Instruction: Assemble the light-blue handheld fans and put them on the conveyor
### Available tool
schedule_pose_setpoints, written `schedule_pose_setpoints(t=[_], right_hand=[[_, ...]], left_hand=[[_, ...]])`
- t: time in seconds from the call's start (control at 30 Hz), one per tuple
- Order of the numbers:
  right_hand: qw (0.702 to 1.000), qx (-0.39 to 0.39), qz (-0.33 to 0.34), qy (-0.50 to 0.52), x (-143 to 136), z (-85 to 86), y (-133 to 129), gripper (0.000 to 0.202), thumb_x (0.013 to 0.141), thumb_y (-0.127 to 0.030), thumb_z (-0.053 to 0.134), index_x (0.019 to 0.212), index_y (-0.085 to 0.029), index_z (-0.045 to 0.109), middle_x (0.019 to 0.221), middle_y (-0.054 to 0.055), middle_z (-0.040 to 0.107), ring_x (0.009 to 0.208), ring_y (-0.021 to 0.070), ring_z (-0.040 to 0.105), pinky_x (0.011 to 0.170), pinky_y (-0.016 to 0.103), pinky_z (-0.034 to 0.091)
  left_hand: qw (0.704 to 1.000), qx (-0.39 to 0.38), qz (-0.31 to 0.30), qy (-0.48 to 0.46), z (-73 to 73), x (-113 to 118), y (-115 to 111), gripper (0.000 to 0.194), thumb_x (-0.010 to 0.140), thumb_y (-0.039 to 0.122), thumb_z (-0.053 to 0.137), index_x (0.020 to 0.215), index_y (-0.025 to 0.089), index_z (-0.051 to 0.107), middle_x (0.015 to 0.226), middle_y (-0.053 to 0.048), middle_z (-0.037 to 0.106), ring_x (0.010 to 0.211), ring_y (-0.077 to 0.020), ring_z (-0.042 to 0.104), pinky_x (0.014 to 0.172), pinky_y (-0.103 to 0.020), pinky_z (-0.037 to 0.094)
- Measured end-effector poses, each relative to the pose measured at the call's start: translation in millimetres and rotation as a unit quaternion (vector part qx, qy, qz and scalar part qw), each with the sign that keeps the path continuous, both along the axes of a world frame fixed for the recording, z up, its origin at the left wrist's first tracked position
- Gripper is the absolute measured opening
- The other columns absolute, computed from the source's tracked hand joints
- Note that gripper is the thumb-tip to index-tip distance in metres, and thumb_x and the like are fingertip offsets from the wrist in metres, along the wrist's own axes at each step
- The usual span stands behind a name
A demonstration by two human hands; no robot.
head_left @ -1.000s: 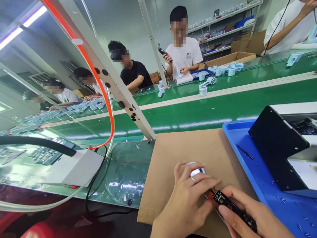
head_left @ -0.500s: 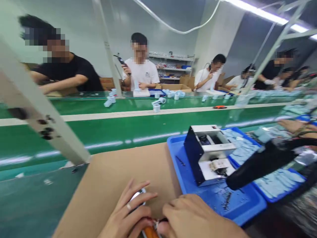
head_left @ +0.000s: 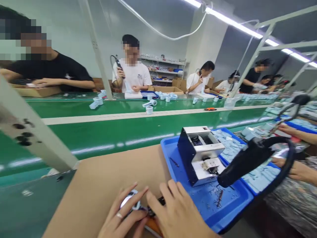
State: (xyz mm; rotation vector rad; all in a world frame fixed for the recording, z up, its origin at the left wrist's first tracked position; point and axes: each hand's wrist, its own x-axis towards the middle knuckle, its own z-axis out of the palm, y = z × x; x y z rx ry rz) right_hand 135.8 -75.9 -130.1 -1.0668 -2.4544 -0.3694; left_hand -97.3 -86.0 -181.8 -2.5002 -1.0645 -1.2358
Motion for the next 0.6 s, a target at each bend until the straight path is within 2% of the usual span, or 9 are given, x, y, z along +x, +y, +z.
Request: schedule_pose_setpoints(t=[0.03, 0.1, 0.2, 0.27, 0.33, 0.37, 0.43, 0.5, 0.6], right_hand=[[1.000, 0.002, 0.012, 0.025, 5, 2.6, -2, 0.026, 0.120, -0.033, 0.041, 0.134, -0.021, 0.059, 0.101, 0.007, 0.061, 0.090, 0.0271, 0.059, 0.076, 0.040, 0.046], [0.998, -0.009, 0.034, 0.061, 13, 5.0, -4, 0.043, 0.126, -0.039, 0.021, 0.120, -0.021, 0.059, 0.101, 0.006, 0.060, 0.091, 0.0265, 0.057, 0.079, 0.041, 0.042], [0.994, -0.023, 0.073, 0.076, 21, 2.6, -3, 0.040, 0.128, -0.037, 0.025, 0.103, -0.020, 0.052, 0.094, 0.003, 0.057, 0.085, 0.0234, 0.055, 0.078, 0.038, 0.039], [0.993, -0.015, 0.103, 0.062, 23, -0.7, -2, 0.033, 0.126, -0.026, 0.026, 0.113, -0.019, 0.055, 0.093, 0.002, 0.059, 0.079, 0.0203, 0.057, 0.074, 0.036, 0.040], [0.993, 0.003, 0.115, 0.033, 23, -4.0, 0, 0.039, 0.114, -0.007, 0.023, 0.131, -0.019, 0.056, 0.097, 0.002, 0.061, 0.077, 0.0181, 0.062, 0.069, 0.033, 0.043], [0.993, 0.010, 0.116, 0.016, 24, -5.5, 1, 0.046, 0.105, -0.001, 0.024, 0.134, -0.020, 0.055, 0.099, 0.002, 0.061, 0.076, 0.0179, 0.064, 0.066, 0.032, 0.044], [0.994, 0.012, 0.112, -0.003, 24, -7.6, 2, 0.041, 0.097, 0.002, 0.029, 0.120, -0.022, 0.053, 0.095, 0.002, 0.056, 0.068, 0.0183, 0.062, 0.059, 0.033, 0.042], [0.993, 0.004, 0.114, -0.009, 24, -8.0, 4, 0.026, 0.104, -0.002, 0.031, 0.105, -0.024, 0.045, 0.091, 0.001, 0.051, 0.060, 0.0177, 0.057, 0.052, 0.033, 0.038], [0.992, -0.002, 0.127, -0.012, 27, -6.7, 4, 0.027, 0.112, -0.005, 0.028, 0.102, -0.026, 0.042, 0.090, -0.001, 0.048, 0.051, 0.0163, 0.049, 0.046, 0.034, 0.033]], left_hand=[[1.000, -0.017, 0.014, -0.009, 5.0, 7, -7, 0.028, 0.104, 0.005, 0.062, 0.110, 0.026, 0.078, 0.147, -0.008, 0.078, 0.152, -0.0287, 0.062, 0.119, -0.046, 0.065], [0.998, -0.036, 0.026, -0.039, 13.1, 20, -18, 0.028, 0.104, 0.003, 0.063, 0.114, 0.025, 0.076, 0.145, -0.011, 0.077, 0.153, -0.0289, 0.059, 0.118, -0.050, 0.065], [0.991, -0.077, 0.048, -0.097, 19.6, 36, -27, 0.022, 0.104, 0.006, 0.066, 0.108, 0.025, 0.076, 0.139, -0.012, 0.077, 0.149, -0.0286, 0.058, 0.114, -0.049, 0.066], [0.986, -0.102, 0.060, -0.120, 21.8, 43, -30, 0.019, 0.105, 0.008, 0.066, 0.100, 0.024, 0.075, 0.137, -0.012, 0.075, 0.146, -0.0291, 0.059, 0.115, -0.051, 0.065], [0.983, -0.110, 0.073, -0.131, 23.2, 49, -33, 0.019, 0.104, 0.008, 0.066, 0.094, 0.023, 0.073, 0.135, -0.012, 0.075, 0.144, -0.0307, 0.060, 0.118, -0.055, 0.063], [0.982, -0.107, 0.083, -0.133, 23.6, 51, -35, 0.018, 0.104, 0.009, 0.066, 0.093, 0.022, 0.072, 0.135, -0.012, 0.075, 0.143, -0.0317, 0.060, 0.120, -0.058, 0.061], [0.981, -0.092, 0.111, -0.128, 23.7, 55, -37, 0.017, 0.104, 0.011, 0.069, 0.094, 0.023, 0.074, 0.134, -0.010, 0.077, 0.137, -0.0326, 0.064, 0.122, -0.065, 0.057], [0.982, -0.063, 0.140, -0.113, 23.0, 57, -40, 0.015, 0.104, 0.013, 0.071, 0.102, 0.025, 0.078, 0.131, -0.007, 0.080, 0.126, -0.0305, 0.070, 0.121, -0.064, 0.058], [0.983, -0.019, 0.157, -0.093, 22.3, 56, -42, 0.015, 0.107, 0.015, 0.070, 0.114, 0.024, 0.079, 0.128, -0.005, 0.084, 0.116, -0.0256, 0.076, 0.117, -0.051, 0.064]])
